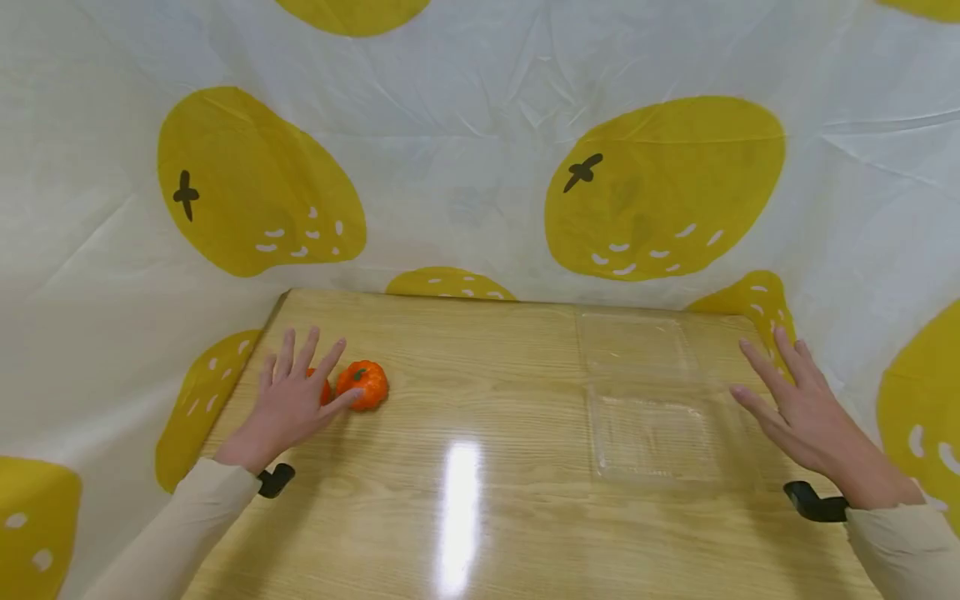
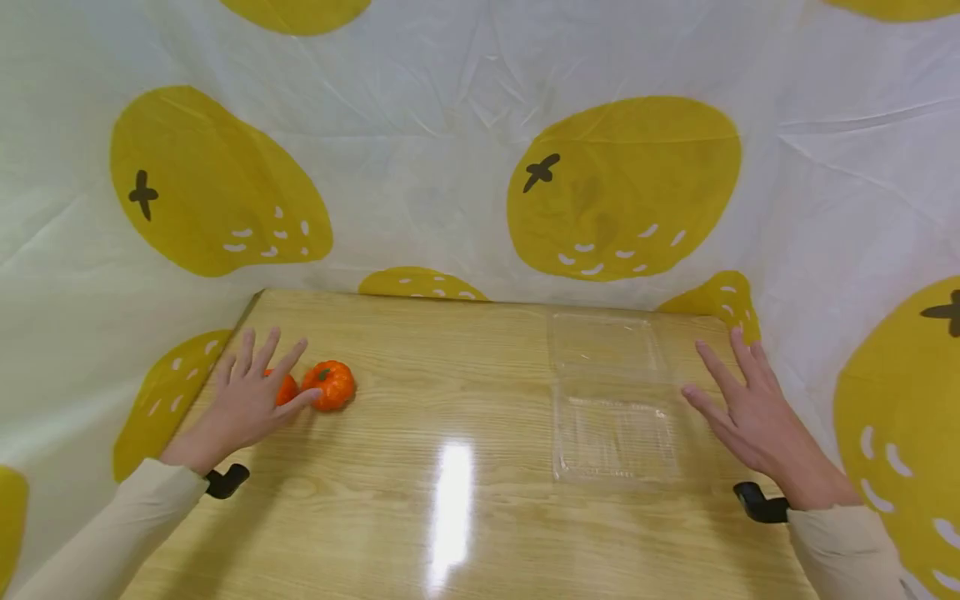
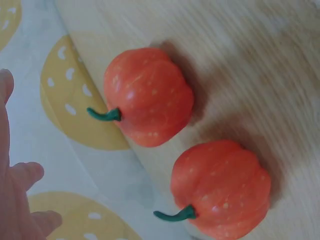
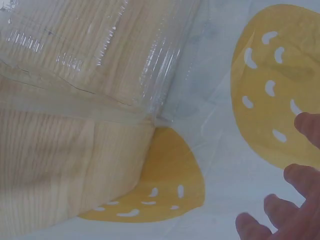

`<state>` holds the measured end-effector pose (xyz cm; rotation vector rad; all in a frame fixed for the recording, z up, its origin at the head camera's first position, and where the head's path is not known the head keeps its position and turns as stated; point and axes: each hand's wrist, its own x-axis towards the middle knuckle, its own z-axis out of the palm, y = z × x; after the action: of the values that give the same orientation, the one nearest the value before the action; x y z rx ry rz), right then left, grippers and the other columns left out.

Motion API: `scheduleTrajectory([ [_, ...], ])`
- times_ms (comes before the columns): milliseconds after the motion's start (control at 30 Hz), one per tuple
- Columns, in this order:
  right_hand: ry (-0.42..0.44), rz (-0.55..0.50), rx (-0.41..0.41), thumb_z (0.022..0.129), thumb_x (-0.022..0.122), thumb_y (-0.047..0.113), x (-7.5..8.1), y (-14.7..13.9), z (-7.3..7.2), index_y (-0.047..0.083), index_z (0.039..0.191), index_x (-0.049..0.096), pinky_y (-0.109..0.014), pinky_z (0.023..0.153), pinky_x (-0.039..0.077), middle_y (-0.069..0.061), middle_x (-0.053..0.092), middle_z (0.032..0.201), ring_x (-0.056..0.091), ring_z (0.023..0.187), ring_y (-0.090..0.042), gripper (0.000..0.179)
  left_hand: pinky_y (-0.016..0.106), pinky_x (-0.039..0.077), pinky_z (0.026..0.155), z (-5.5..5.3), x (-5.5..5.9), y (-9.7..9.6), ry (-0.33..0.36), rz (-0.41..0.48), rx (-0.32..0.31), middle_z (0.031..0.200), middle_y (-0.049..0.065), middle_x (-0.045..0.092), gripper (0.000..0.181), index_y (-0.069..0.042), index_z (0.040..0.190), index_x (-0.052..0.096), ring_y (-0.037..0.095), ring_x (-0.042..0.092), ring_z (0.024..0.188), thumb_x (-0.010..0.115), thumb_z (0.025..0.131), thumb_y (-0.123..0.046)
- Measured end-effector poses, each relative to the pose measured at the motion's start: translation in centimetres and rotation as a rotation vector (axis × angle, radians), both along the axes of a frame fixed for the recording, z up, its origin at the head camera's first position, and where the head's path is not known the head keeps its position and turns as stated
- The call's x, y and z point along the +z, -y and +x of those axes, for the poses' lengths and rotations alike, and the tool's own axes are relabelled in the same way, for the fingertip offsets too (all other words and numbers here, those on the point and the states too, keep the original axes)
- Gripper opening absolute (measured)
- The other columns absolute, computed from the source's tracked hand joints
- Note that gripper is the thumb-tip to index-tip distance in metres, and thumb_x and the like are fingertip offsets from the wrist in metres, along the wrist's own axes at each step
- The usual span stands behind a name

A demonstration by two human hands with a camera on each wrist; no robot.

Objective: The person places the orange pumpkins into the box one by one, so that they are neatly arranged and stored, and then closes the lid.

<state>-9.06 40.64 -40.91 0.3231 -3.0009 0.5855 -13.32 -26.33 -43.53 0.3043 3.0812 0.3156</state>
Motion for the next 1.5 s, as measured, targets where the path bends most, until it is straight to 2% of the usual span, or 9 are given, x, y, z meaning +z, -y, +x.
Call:
scheduleTrajectory([
  [333,0.071,-0.143,-0.043,0.113,0.037,0.027,-1.2,-0.7,0.6,0.017,0.168,0.003,-0.088,0.108,0.008,-0.028,-0.008,0.172,0.006,0.147,-0.07,0.065,0.081,0.033,0.11,-0.4,-1.5,-0.4,-0.088,0.05,-0.071,0.171,0.028,0.016,0.084,-0.012,0.163,0.03,0.057,0.012,0.156,0.064,0.099,-0.053],
  [500,0.04,-0.21,-0.041,0.114,0.03,0.022,-2.0,-1.3,0.7,0.016,0.168,0.006,-0.087,0.105,0.015,-0.043,0.014,0.163,0.024,0.138,-0.071,0.06,0.075,0.035,0.114,-0.6,-2.4,-0.5,-0.127,0.153,-0.097,0.166,0.032,0.024,0.08,-0.006,0.16,0.034,0.058,0.025,0.151,0.07,0.098,-0.043],
  [633,0.011,-0.232,-0.048,0.114,0.03,0.02,-2.9,-2.0,1.1,0.013,0.167,0.01,-0.038,0.117,0.041,-0.043,0.026,0.159,0.054,0.132,-0.015,0.057,0.073,0.04,0.11,-0.6,-3.4,-0.8,-0.12,0.224,-0.082,0.164,0.031,0.029,0.08,-0.005,0.159,0.033,0.057,0.037,0.145,0.072,0.097,-0.039],
  [733,0.039,-0.242,-0.062,0.114,0.031,0.021,-3.6,-2.5,1.2,0.01,0.167,0.01,-0.002,0.082,0.041,-0.043,0.03,0.158,0.039,0.108,0.029,0.058,0.071,0.043,0.109,-0.5,-4.1,-1.0,-0.104,0.26,-0.056,0.163,0.031,0.03,0.082,-0.004,0.16,0.031,0.055,0.042,0.141,0.073,0.097,-0.036],
  [767,0.052,-0.247,-0.069,0.114,0.032,0.021,-3.8,-2.5,1.3,0.008,0.167,0.01,-0.001,0.069,0.038,-0.044,0.032,0.155,0.033,0.099,0.033,0.058,0.071,0.043,0.109,-0.5,-4.3,-1.1,-0.094,0.271,-0.046,0.163,0.031,0.03,0.083,-0.004,0.16,0.031,0.054,0.042,0.141,0.073,0.097,-0.035],
  [1067,0.194,-0.293,-0.175,0.114,0.034,0.035,-5.9,-3.1,1.7,0.006,0.166,0.011,-0.016,0.066,0.05,-0.043,0.041,0.148,0.052,0.088,0.024,0.065,0.068,0.043,0.112,-0.3,-5.8,-1.7,-0.079,0.284,-0.015,0.16,0.034,0.034,0.086,0.004,0.159,0.027,0.055,0.044,0.14,0.074,0.095,-0.03],
  [1167,0.22,-0.301,-0.216,0.113,0.036,0.04,-6.5,-3.3,1.7,0.003,0.165,0.016,-0.016,0.065,0.049,-0.03,0.052,0.143,0.056,0.085,0.021,0.067,0.068,0.042,0.113,-0.4,-6.2,-1.7,-0.064,0.294,0.0,0.16,0.033,0.033,0.087,0.004,0.159,0.027,0.054,0.043,0.141,0.075,0.095,-0.03],
  [1333,0.237,-0.329,-0.262,0.111,0.042,0.043,-7.1,-3.6,1.6,-0.002,0.161,0.027,-0.017,0.066,0.051,0.023,0.058,0.114,0.063,0.082,0.013,0.069,0.068,0.044,0.111,-0.5,-6.7,-1.8,-0.068,0.307,0.017,0.158,0.035,0.036,0.087,0.005,0.158,0.029,0.055,0.045,0.139,0.077,0.094,-0.028],
  [1500,0.285,-0.352,-0.282,0.11,0.043,0.046,-7.5,-3.7,1.7,-0.006,0.157,0.034,-0.02,0.067,0.054,0.032,0.06,0.106,0.066,0.082,0.007,0.07,0.068,0.046,0.109,-0.8,-7.2,-1.8,-0.066,0.304,0.021,0.155,0.036,0.038,0.086,0.005,0.157,0.029,0.055,0.048,0.136,0.077,0.094,-0.029],
])
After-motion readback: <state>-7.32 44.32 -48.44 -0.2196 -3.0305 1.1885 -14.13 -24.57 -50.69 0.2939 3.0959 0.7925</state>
